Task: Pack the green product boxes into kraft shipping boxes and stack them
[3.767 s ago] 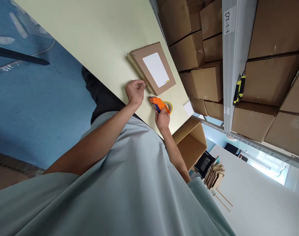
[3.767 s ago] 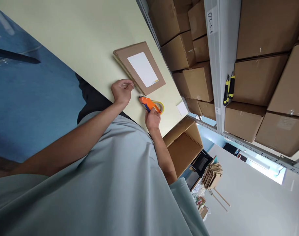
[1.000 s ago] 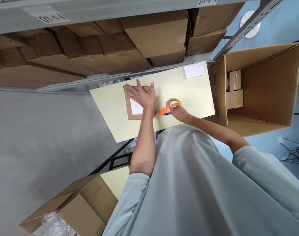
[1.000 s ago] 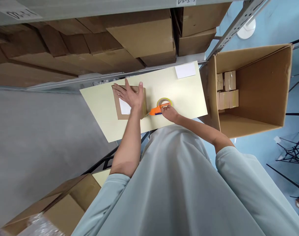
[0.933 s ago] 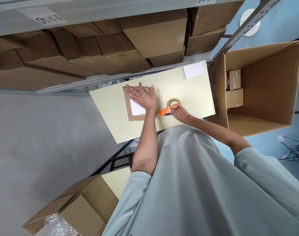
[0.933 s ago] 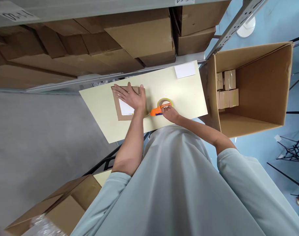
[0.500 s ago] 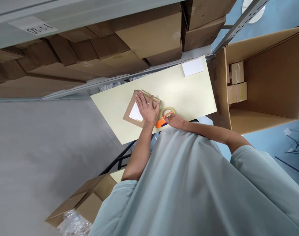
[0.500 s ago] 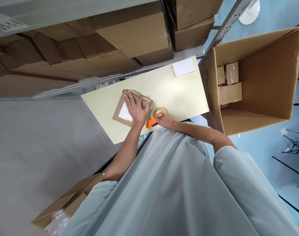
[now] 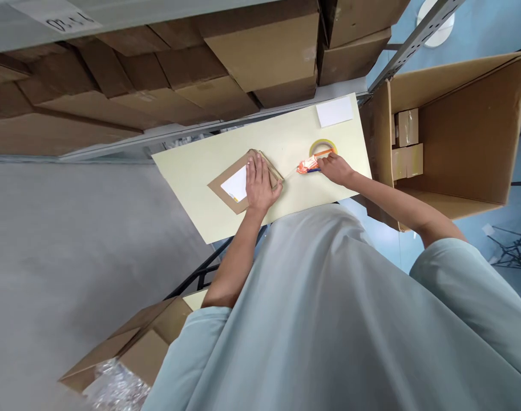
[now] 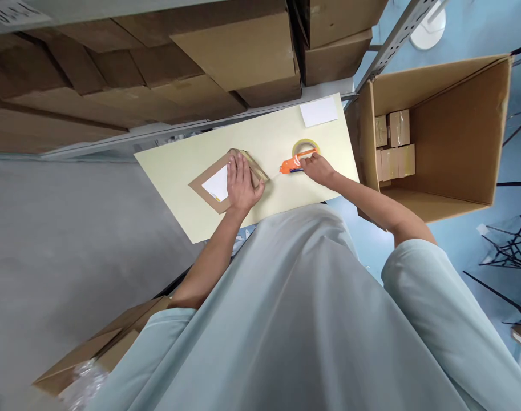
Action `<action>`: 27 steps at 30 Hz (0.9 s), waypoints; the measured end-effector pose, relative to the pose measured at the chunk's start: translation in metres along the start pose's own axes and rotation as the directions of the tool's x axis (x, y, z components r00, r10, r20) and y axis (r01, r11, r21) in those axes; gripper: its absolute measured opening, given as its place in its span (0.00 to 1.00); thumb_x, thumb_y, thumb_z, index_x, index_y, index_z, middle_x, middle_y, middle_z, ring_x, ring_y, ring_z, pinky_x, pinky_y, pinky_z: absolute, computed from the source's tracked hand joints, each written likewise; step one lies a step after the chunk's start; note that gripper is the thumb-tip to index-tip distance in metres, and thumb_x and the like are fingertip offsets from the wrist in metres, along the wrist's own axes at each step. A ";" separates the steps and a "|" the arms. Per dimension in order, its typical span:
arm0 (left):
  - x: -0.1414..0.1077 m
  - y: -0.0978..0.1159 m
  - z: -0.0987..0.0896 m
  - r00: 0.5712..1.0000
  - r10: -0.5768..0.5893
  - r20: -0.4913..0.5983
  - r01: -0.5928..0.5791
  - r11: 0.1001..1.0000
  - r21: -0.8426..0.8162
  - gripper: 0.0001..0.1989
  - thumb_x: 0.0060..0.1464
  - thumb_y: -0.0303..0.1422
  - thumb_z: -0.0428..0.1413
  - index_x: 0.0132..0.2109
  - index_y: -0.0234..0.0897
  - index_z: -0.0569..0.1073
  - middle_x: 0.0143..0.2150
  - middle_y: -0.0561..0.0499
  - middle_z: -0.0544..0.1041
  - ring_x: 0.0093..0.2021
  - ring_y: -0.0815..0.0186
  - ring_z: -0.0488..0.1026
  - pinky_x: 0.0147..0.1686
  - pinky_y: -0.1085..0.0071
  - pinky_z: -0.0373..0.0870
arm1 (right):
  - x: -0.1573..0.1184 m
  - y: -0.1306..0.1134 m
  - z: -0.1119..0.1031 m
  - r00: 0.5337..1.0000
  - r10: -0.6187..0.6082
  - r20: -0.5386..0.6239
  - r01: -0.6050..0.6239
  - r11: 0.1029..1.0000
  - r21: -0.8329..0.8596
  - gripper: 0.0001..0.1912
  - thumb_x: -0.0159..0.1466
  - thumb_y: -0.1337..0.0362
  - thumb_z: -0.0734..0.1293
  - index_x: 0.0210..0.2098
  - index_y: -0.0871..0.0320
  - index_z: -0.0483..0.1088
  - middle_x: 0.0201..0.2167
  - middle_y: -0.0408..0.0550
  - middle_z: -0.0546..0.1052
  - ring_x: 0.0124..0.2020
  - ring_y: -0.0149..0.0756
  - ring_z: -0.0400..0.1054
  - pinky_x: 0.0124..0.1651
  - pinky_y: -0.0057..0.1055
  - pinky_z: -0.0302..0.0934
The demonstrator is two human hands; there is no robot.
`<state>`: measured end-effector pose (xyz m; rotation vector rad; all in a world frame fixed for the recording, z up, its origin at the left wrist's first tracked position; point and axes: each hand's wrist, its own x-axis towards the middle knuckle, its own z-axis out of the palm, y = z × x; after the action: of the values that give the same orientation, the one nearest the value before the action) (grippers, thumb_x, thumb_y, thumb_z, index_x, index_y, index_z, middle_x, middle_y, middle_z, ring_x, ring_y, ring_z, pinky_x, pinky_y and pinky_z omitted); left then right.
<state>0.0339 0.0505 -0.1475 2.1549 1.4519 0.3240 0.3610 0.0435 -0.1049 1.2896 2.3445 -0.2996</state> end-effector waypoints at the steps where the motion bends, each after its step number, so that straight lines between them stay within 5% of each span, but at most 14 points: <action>1: -0.005 -0.001 -0.003 0.999 0.036 0.038 -0.036 0.999 -0.002 0.46 0.68 0.43 0.55 0.83 0.22 0.53 0.87 0.32 0.47 0.88 0.45 0.35 0.85 0.42 0.33 | 0.013 -0.007 -0.003 1.000 -0.016 -0.019 0.015 1.000 -0.010 0.21 0.76 0.76 0.52 0.62 0.77 0.69 0.49 0.70 0.85 0.50 0.53 0.80 0.63 0.46 0.58; 7: -0.066 -0.010 -0.030 0.968 0.123 0.218 -0.130 0.991 0.018 0.42 0.69 0.32 0.48 0.84 0.22 0.49 0.87 0.34 0.49 0.88 0.51 0.38 0.85 0.42 0.33 | 0.042 -0.062 0.002 0.979 -0.183 -0.092 0.179 0.982 -0.053 0.21 0.74 0.78 0.53 0.60 0.76 0.69 0.48 0.68 0.85 0.48 0.52 0.80 0.60 0.46 0.62; 12: -0.110 -0.005 -0.037 0.988 -0.033 0.151 0.029 0.999 0.028 0.42 0.69 0.32 0.48 0.85 0.24 0.48 0.86 0.35 0.52 0.88 0.50 0.35 0.85 0.41 0.32 | 0.031 -0.102 0.009 0.957 -0.273 -0.102 0.270 0.962 -0.037 0.24 0.73 0.79 0.53 0.65 0.76 0.67 0.46 0.66 0.85 0.47 0.50 0.81 0.61 0.48 0.65; 14: -0.105 0.001 -0.030 0.971 -0.240 -0.002 0.240 0.970 0.027 0.43 0.71 0.36 0.48 0.86 0.26 0.44 0.87 0.35 0.47 0.88 0.48 0.31 0.84 0.37 0.30 | 0.027 -0.112 0.008 0.961 -0.264 -0.082 0.264 0.964 -0.006 0.27 0.72 0.80 0.53 0.68 0.77 0.66 0.48 0.67 0.85 0.48 0.50 0.81 0.63 0.49 0.65; 15: -0.096 0.005 -0.025 0.927 -0.367 -0.081 0.369 0.929 0.013 0.44 0.73 0.39 0.48 0.86 0.28 0.41 0.88 0.34 0.44 0.88 0.47 0.29 0.83 0.34 0.30 | 0.026 -0.116 0.007 0.966 -0.251 -0.067 0.252 0.967 0.019 0.28 0.72 0.80 0.53 0.69 0.77 0.65 0.49 0.67 0.85 0.49 0.51 0.81 0.64 0.49 0.65; 19: -0.037 0.011 0.001 0.674 -0.718 -0.170 0.710 0.694 -0.118 0.46 0.75 0.50 0.48 0.87 0.40 0.35 0.88 0.34 0.41 0.87 0.40 0.30 0.78 0.22 0.36 | 0.023 -0.120 0.005 0.981 -0.196 -0.007 0.195 0.972 0.127 0.31 0.72 0.80 0.54 0.73 0.79 0.63 0.53 0.71 0.84 0.54 0.54 0.80 0.68 0.52 0.63; 23: 0.001 0.009 0.026 0.642 -0.720 -0.264 0.668 0.694 -0.269 0.49 0.74 0.52 0.51 0.87 0.41 0.35 0.88 0.31 0.37 0.87 0.35 0.28 0.75 0.18 0.36 | 0.020 -0.118 0.005 0.981 -0.192 0.017 0.188 0.972 0.143 0.30 0.73 0.80 0.52 0.71 0.78 0.65 0.52 0.71 0.84 0.54 0.54 0.80 0.68 0.52 0.63; 27: -0.010 0.012 0.035 0.611 -0.632 -0.477 0.678 0.728 -0.096 0.46 0.74 0.48 0.52 0.87 0.39 0.42 0.88 0.31 0.35 0.87 0.36 0.24 0.77 0.21 0.30 | 0.015 -0.128 0.006 0.971 -0.240 0.010 0.236 0.962 0.137 0.27 0.75 0.79 0.51 0.67 0.79 0.68 0.52 0.71 0.84 0.53 0.53 0.80 0.68 0.51 0.62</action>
<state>0.0561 0.0283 -0.1692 1.4710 2.4752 0.5417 0.2485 -0.0168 -0.1199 1.0529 2.4952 -0.5566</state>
